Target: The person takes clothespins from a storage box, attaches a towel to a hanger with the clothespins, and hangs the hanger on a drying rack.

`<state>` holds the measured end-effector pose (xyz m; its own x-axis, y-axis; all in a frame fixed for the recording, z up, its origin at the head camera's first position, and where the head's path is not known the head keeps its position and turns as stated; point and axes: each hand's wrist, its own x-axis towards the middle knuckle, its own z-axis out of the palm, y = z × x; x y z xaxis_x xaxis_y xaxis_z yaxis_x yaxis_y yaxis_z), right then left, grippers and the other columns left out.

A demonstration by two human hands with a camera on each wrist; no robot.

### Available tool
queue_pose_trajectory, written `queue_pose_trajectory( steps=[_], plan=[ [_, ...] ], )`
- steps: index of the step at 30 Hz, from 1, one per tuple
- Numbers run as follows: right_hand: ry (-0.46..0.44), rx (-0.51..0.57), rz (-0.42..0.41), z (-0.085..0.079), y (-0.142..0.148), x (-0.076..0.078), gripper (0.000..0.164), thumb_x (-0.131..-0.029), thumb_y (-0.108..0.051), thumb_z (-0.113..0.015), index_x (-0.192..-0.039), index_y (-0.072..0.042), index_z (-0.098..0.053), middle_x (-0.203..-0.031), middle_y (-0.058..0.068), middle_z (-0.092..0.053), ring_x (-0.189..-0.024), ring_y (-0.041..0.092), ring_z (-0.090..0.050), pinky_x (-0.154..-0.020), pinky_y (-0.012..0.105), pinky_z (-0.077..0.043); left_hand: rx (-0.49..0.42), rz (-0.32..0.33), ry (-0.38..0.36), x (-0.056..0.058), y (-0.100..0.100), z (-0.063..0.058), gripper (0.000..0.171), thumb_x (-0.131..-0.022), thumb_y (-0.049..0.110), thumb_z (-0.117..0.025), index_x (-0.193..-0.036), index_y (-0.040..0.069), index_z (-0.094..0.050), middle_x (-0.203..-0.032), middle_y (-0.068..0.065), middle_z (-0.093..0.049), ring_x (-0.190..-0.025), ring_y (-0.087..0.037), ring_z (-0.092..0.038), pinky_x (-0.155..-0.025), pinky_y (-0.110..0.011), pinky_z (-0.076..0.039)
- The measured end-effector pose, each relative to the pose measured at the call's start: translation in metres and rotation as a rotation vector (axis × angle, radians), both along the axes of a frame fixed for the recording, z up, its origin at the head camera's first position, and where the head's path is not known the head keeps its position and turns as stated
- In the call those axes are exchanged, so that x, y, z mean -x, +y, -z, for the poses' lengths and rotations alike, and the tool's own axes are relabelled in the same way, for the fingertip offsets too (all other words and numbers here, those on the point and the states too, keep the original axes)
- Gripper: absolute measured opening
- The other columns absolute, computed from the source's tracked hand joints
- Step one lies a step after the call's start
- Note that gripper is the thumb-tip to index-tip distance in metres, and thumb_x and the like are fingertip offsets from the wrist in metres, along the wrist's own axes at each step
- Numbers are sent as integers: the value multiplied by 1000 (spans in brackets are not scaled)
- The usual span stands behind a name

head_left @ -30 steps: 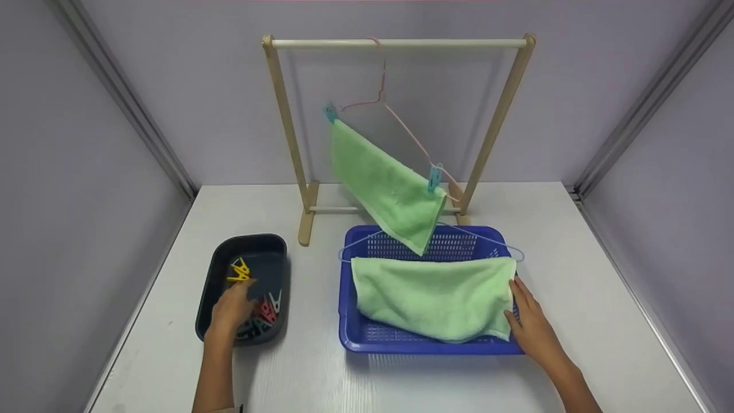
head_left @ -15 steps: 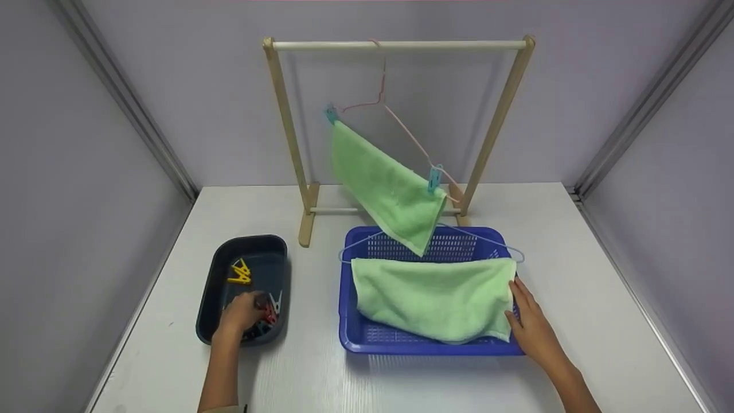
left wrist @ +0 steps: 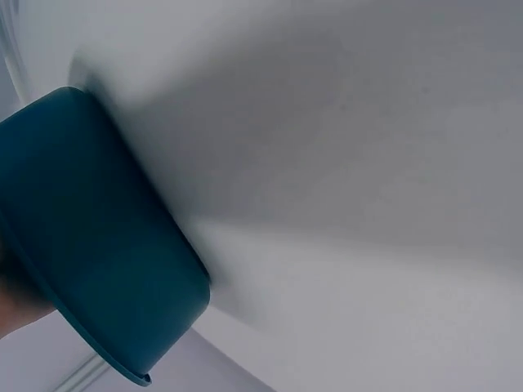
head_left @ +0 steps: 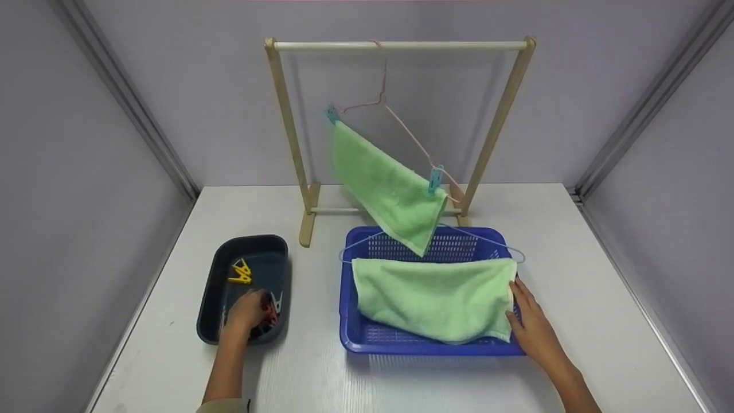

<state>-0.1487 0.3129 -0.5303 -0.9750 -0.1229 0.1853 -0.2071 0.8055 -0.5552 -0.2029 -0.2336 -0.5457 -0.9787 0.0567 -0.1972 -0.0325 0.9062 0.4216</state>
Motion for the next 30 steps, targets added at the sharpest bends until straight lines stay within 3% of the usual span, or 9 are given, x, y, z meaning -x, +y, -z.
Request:
queue_pose_trajectory(
  steps=[7, 16, 22, 30],
  plan=[
    [24, 10, -6, 1, 1, 0, 59, -90, 2, -54, -141, 6, -24, -145, 24, -18, -126, 47, -22, -97, 60, -23, -38, -41, 14, 5, 3, 2, 17, -78, -4, -63, -93, -11, -59, -84, -20, -57, -83, -36, -55, -75, -50, -45],
    [23, 22, -2, 1, 0, 0, 58, -89, 3, -54, -140, 5, -25, -145, 24, -19, -127, 47, -22, -97, 61, -23, -92, -105, 29, 7, 3, 6, 12, -81, -6, -58, -93, -9, -62, -82, -18, -60, -75, -30, -56, -70, -48, -46],
    [6, 30, 6, 0, -1, 0, 58, -90, 2, -53, -141, 4, -25, -145, 22, -19, -128, 46, -21, -98, 60, -23, -66, -115, 45, 9, 2, 7, 14, -78, -13, -54, -90, -11, -61, -81, -19, -59, -73, -30, -55, -68, -49, -45],
    [-9, 38, 12, 0, -1, 0, 58, -90, 2, -52, -141, 4, -24, -146, 23, -18, -128, 46, -20, -98, 60, -22, -4, -191, 29, 9, 2, 6, 13, -78, -10, -57, -90, -13, -59, -84, -25, -59, -79, -38, -57, -68, -51, -45]
  ],
)
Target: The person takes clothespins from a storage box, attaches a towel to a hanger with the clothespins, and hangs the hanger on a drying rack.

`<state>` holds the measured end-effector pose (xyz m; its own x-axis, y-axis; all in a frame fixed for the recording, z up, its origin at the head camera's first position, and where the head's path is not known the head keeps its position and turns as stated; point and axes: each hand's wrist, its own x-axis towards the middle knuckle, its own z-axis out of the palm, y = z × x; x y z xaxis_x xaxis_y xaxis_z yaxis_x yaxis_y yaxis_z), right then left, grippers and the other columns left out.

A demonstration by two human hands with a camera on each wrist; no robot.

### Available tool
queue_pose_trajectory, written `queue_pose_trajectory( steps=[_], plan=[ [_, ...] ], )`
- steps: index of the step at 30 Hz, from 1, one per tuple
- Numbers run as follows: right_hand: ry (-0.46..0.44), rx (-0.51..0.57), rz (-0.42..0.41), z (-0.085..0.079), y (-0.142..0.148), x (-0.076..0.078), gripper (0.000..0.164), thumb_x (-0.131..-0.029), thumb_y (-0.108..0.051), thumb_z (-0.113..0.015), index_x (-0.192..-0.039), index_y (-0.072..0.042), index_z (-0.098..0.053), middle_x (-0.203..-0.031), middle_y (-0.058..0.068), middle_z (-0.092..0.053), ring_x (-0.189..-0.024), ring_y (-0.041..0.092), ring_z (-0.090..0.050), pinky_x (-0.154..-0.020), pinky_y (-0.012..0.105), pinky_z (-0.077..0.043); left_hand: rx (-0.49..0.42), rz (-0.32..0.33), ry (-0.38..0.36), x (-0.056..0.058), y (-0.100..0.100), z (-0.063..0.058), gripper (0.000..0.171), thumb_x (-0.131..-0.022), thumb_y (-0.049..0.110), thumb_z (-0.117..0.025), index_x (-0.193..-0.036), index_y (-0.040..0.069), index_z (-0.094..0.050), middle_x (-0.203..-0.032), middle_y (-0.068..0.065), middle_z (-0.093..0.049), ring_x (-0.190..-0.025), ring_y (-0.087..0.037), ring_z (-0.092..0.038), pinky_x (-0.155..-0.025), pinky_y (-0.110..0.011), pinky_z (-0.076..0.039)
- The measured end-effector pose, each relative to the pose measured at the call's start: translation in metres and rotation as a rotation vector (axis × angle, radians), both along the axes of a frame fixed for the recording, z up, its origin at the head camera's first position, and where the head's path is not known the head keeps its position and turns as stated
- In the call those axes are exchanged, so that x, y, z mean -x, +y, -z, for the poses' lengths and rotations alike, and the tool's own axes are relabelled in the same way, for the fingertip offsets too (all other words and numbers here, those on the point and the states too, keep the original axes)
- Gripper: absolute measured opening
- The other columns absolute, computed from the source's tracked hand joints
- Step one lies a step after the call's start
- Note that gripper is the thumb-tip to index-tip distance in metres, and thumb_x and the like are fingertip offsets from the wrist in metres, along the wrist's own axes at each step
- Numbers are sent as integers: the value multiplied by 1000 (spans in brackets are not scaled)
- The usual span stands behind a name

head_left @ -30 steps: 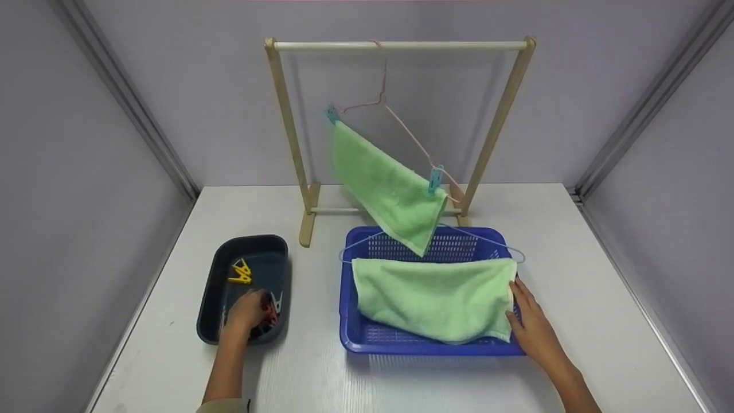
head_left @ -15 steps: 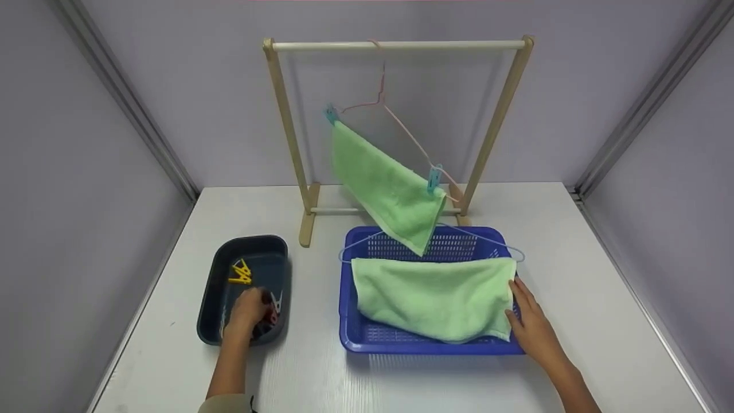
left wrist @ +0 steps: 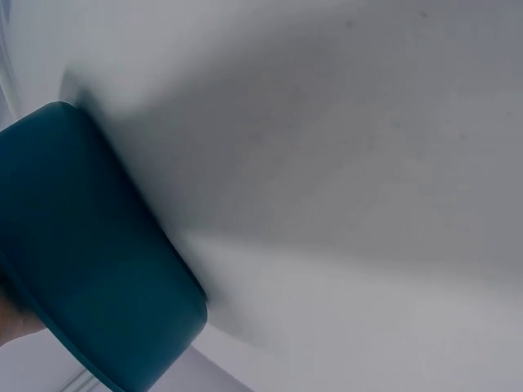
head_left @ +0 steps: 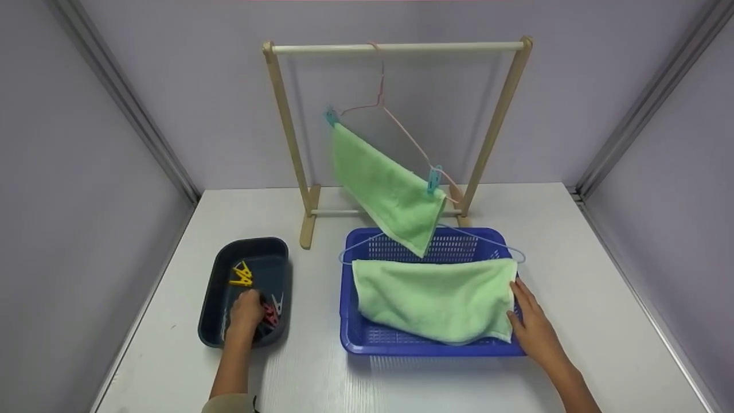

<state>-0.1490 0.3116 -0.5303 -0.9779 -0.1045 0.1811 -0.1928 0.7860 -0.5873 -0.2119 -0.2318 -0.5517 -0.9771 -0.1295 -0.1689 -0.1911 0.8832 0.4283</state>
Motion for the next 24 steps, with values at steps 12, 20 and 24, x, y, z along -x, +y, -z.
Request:
queue_pose_trajectory(
  steps=[12, 20, 24],
  plan=[
    [-21, -3, 9, 0, 0, -1, 58, -92, -2, -52, -143, 0, -23, -147, 20, -17, -129, 45, -19, -98, 60, -22, 32, -141, -64, 3, 1, -2, 13, -87, -4, -51, -89, -15, -57, -82, -27, -58, -79, -40, -58, -66, -51, -47],
    [-32, 2, 5, 1, 2, -1, 60, -91, -1, -52, -143, 0, -22, -147, 20, -16, -129, 45, -18, -99, 60, -21, 6, -161, -69, -2, 0, -6, 25, -88, 3, -50, -99, -20, -55, -96, -35, -51, -93, -47, -50, -78, -55, -43],
    [-32, -1, 5, 1, 3, -1, 60, -91, -2, -52, -143, 0, -22, -147, 20, -16, -130, 45, -18, -99, 60, -21, -14, -145, -80, -5, 1, -8, 31, -90, 4, -46, -111, -19, -50, -100, -36, -53, -95, -47, -52, -80, -54, -42]
  ],
)
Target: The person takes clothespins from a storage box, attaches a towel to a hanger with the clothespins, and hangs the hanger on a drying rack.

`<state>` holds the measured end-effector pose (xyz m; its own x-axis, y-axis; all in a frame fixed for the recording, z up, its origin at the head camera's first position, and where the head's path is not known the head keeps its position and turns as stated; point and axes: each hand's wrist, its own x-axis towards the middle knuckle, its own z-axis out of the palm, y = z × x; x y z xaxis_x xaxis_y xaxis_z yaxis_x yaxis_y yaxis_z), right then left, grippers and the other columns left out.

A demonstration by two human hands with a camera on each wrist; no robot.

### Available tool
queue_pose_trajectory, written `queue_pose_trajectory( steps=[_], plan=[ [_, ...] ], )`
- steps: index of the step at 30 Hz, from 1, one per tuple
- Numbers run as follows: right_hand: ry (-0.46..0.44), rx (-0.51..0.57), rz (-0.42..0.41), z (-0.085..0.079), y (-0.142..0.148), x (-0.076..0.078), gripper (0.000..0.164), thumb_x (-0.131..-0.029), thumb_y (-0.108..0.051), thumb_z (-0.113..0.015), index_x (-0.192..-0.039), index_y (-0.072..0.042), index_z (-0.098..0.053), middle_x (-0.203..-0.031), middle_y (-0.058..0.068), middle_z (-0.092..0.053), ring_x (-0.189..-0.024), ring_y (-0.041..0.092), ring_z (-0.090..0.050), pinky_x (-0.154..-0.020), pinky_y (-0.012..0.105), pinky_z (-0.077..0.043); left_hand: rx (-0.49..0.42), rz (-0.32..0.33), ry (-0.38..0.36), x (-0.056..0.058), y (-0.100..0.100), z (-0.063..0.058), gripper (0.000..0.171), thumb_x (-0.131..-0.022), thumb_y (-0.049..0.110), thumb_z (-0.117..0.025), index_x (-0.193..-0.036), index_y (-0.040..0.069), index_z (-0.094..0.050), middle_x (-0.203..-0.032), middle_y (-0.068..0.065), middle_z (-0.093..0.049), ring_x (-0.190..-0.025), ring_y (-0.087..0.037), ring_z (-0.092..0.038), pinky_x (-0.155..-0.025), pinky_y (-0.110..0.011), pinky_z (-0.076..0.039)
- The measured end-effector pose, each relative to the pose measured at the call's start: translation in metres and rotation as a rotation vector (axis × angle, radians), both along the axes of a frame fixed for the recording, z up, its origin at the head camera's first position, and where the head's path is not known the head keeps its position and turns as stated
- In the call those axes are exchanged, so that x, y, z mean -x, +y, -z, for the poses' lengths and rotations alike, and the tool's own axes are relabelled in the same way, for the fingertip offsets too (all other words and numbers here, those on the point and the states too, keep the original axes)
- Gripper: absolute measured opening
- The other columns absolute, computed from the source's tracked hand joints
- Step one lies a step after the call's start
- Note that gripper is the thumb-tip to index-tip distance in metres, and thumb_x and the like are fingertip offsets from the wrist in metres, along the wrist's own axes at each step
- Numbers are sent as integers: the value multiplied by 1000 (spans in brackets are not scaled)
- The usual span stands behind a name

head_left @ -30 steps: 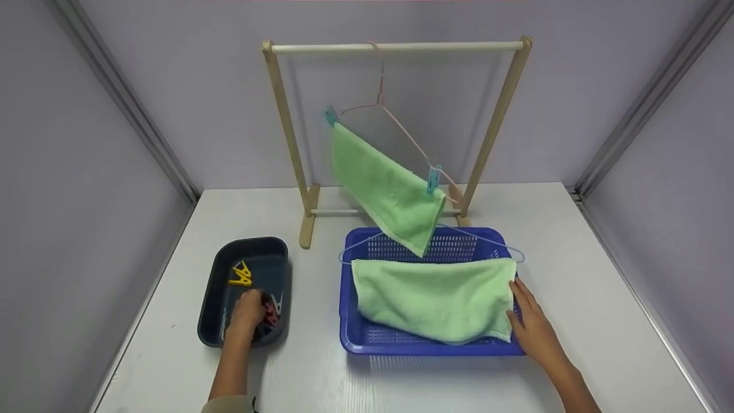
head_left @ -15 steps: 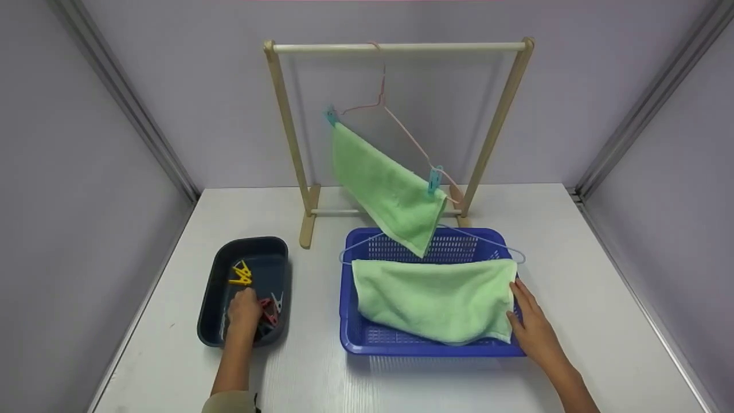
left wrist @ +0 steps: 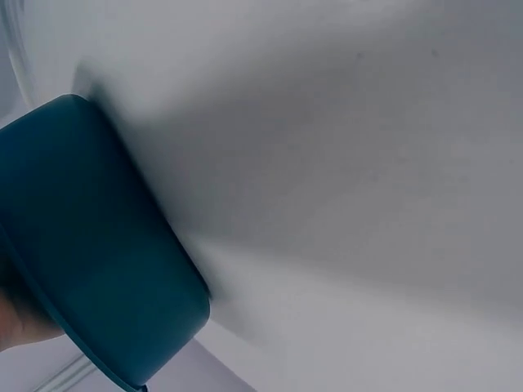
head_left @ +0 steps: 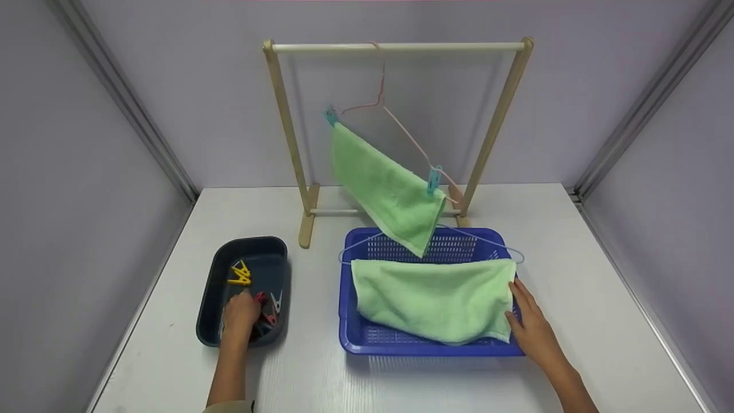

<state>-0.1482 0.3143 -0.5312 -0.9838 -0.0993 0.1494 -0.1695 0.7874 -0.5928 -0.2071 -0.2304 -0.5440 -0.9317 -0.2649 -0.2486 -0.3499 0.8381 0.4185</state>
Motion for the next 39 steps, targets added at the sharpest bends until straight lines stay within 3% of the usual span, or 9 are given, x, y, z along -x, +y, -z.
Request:
queue_pose_trajectory(
  steps=[5, 12, 18, 22, 27, 35, 39],
  plan=[
    [23, 5, -1, 1, 0, 0, 60, -91, -2, -53, -142, 1, -24, -147, 21, -17, -129, 45, -19, -98, 60, -22, -47, 14, 40, -2, 3, 1, 37, -94, 7, -46, -122, -17, -42, -105, -37, -51, -100, -48, -50, -83, -55, -41],
    [50, 0, 4, 3, -1, 0, 60, -89, -1, -56, -141, 1, -26, -146, 20, -18, -128, 45, -22, -97, 59, -25, -189, -48, 71, -7, 5, -4, 29, -93, 12, -51, -99, -16, -51, -87, -27, -56, -79, -36, -57, -65, -46, -49],
    [49, -2, 6, 2, -1, 0, 61, -89, -1, -56, -141, 2, -25, -146, 21, -18, -128, 45, -22, -97, 60, -24, -268, -80, 35, -11, 8, -10, 32, -92, 14, -50, -101, -16, -52, -83, -22, -56, -72, -31, -57, -55, -41, -52],
    [35, 1, 9, 2, -2, 0, 61, -90, -3, -56, -142, 1, -24, -147, 20, -17, -128, 45, -21, -97, 60, -24, -280, -82, 41, -13, 9, -12, 29, -91, 13, -50, -98, -16, -52, -82, -22, -55, -73, -30, -55, -59, -42, -51],
    [22, 0, 13, 1, -2, 0, 60, -91, -5, -55, -142, 1, -24, -147, 20, -17, -129, 45, -20, -97, 60, -24, -270, -100, 100, -13, 8, -13, 25, -90, 11, -53, -96, -13, -54, -85, -22, -56, -77, -31, -54, -67, -46, -47],
    [46, 2, 7, 2, -1, 0, 60, -90, -3, -56, -142, 2, -25, -146, 21, -18, -128, 46, -21, -97, 60, -24, -259, -162, 242, -11, 7, -12, 37, -86, 9, -62, -110, -16, -50, -108, -35, -52, -102, -45, -50, -85, -53, -41],
    [43, 0, 10, 3, -1, 1, 61, -90, -4, -56, -142, 2, -25, -146, 21, -18, -128, 45, -21, -98, 60, -23, -249, -182, 323, -10, 9, -10, 36, -86, 11, -63, -108, -16, -52, -104, -34, -55, -98, -46, -53, -82, -53, -42]
  ],
)
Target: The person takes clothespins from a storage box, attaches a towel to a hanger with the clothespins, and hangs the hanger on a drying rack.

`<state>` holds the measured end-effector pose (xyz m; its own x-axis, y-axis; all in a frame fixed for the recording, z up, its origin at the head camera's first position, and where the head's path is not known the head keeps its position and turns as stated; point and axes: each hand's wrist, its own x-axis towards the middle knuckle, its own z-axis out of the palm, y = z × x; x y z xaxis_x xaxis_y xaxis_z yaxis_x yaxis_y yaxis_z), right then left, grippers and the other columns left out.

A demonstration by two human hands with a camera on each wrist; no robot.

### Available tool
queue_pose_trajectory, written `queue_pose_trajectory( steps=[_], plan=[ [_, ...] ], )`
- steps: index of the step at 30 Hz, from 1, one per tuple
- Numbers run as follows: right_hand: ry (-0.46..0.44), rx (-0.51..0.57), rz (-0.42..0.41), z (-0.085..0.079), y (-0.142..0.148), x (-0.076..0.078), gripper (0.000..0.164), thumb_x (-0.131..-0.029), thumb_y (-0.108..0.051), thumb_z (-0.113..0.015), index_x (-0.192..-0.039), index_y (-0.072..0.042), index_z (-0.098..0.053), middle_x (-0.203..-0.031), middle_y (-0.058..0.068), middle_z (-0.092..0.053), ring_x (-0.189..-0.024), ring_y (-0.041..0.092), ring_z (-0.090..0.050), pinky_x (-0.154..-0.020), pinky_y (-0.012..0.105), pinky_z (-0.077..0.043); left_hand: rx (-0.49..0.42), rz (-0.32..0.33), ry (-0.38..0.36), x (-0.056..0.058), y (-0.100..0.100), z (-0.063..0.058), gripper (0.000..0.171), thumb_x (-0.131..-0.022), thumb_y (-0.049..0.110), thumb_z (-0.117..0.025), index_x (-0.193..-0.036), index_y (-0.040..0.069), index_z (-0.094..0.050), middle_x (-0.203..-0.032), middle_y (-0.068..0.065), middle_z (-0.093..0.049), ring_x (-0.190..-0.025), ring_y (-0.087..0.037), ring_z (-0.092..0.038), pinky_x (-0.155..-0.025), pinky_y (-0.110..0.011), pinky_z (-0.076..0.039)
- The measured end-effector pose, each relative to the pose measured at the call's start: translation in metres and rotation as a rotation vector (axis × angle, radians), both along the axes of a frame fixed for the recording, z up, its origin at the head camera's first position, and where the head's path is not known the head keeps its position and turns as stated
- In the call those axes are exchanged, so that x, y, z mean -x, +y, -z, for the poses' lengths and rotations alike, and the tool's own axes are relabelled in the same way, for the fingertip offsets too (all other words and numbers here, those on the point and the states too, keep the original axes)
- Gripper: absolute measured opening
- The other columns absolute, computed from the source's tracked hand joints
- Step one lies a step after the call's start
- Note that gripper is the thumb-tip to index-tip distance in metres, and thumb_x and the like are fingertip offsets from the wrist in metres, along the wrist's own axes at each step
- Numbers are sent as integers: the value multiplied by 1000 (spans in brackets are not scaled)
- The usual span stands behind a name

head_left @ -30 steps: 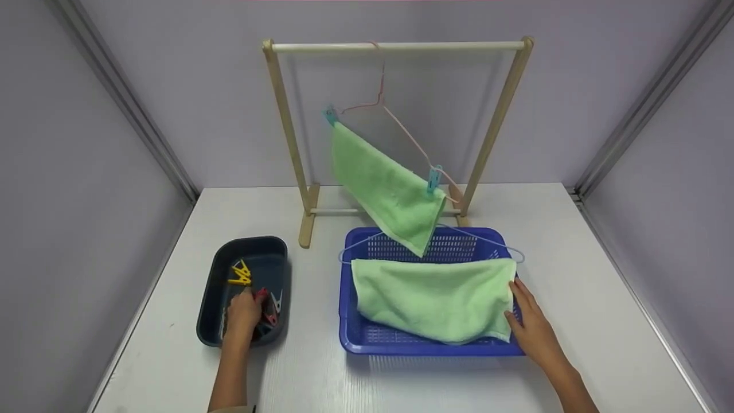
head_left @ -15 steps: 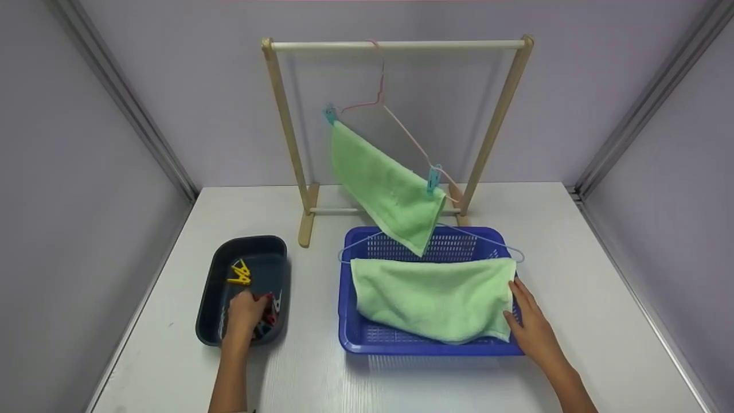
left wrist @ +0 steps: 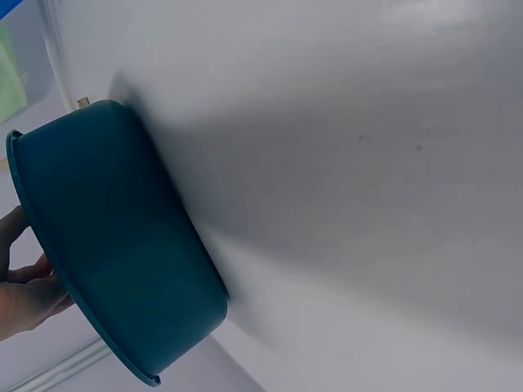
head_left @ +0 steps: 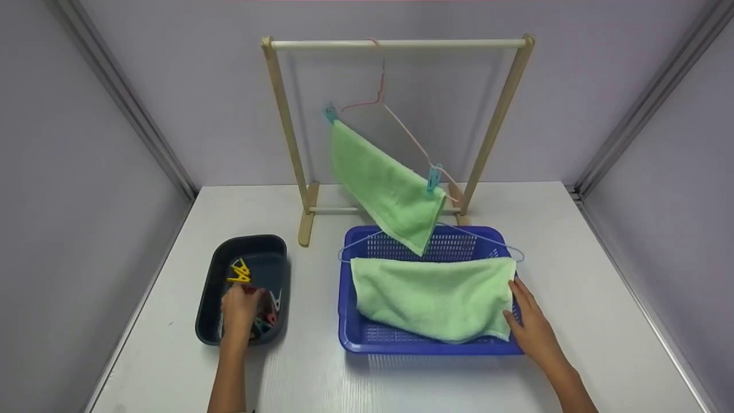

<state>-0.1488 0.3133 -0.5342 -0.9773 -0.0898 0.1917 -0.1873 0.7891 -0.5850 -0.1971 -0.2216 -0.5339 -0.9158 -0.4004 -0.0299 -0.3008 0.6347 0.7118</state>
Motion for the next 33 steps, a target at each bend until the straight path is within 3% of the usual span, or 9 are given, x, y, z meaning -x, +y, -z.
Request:
queue_pose_trajectory(
  steps=[4, 11, 21, 33],
  plan=[
    [-17, 3, 5, 0, 0, 1, 61, -91, -7, -55, -143, 0, -24, -147, 20, -17, -129, 45, -20, -98, 60, -23, 22, -7, 48, 1, 1, 2, 34, -91, 16, -57, -105, -14, -53, -96, -31, -57, -90, -44, -54, -78, -53, -41],
    [-13, 6, 5, 0, 0, 0, 60, -91, -6, -56, -142, 1, -25, -147, 21, -18, -129, 45, -20, -98, 59, -22, 31, -15, 46, 0, 3, 2, 43, -99, 23, -41, -118, -16, -45, -109, -34, -47, -104, -48, -46, -86, -57, -35],
    [17, 4, -2, 1, 0, 1, 60, -89, -2, -57, -140, 3, -27, -145, 22, -20, -127, 47, -22, -97, 60, -24, -58, -55, 129, 0, 4, 4, 45, -88, 21, -63, -112, -14, -49, -103, -30, -49, -98, -43, -49, -84, -52, -38],
    [21, 8, -5, -1, -1, 0, 60, -88, -2, -57, -140, 4, -27, -145, 22, -20, -127, 46, -22, -97, 59, -24, -176, -95, 139, -1, 3, 4, 47, -93, 29, -54, -120, -7, -40, -106, -26, -55, -93, -37, -56, -75, -47, -44]
  ],
)
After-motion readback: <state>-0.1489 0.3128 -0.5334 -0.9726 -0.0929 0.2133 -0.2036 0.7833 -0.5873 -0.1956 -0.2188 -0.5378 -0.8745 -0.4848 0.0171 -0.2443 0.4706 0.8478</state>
